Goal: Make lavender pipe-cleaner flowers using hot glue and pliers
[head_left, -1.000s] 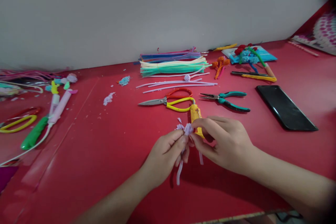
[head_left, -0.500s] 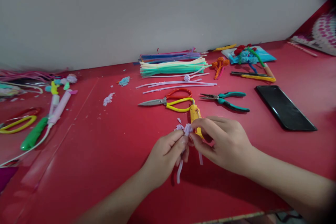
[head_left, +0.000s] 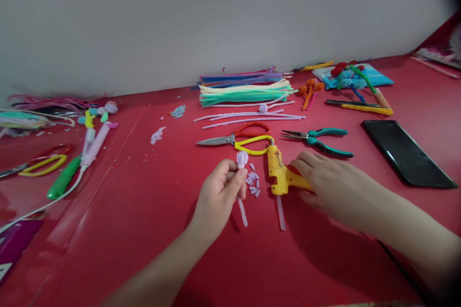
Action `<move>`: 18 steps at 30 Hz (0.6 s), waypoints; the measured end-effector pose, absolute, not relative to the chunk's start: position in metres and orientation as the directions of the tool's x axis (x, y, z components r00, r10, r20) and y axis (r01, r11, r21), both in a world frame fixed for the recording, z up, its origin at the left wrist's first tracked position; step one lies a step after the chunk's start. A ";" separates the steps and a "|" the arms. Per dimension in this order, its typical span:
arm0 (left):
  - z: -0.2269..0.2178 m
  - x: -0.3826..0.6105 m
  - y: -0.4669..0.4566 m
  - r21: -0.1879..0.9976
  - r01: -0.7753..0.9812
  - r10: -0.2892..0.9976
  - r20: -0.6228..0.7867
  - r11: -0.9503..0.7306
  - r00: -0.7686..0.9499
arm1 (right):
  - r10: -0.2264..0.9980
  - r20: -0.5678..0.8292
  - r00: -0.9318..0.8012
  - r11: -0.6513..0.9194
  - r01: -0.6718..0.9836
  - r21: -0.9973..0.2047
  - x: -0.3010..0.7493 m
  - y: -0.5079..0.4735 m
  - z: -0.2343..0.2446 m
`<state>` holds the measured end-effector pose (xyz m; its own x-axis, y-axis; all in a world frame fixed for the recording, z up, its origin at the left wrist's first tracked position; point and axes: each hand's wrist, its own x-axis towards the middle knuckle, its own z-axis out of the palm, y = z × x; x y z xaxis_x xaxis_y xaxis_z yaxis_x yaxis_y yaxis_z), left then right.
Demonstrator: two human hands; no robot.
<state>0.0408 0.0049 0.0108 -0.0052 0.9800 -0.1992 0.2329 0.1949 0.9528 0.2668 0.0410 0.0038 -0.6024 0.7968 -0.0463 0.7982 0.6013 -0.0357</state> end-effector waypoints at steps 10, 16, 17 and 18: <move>0.006 0.037 0.005 0.975 0.021 0.975 -0.222 0.222 0.003 | 0.857 0.146 -0.494 0.516 0.821 -0.244 0.251 0.041 0.007; 0.004 0.038 0.007 0.903 -0.296 0.949 -0.309 0.311 0.056 | 0.776 0.372 -0.510 0.625 0.540 -0.563 0.242 0.030 0.028; 0.004 0.038 0.007 0.894 -0.324 0.949 -0.310 0.310 0.055 | 0.773 0.387 -0.503 0.626 0.505 -0.594 0.240 0.027 0.029; 0.005 0.038 0.007 0.886 -0.346 0.950 -0.308 0.307 0.054 | 0.777 0.389 -0.495 0.618 0.484 -0.619 0.239 0.025 0.029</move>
<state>0.0384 0.0068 0.0046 0.0538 0.9497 -0.3084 -0.3462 0.3074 0.8864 0.2390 0.0249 0.0290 -0.4946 0.7772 0.3891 0.4840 0.6181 -0.6194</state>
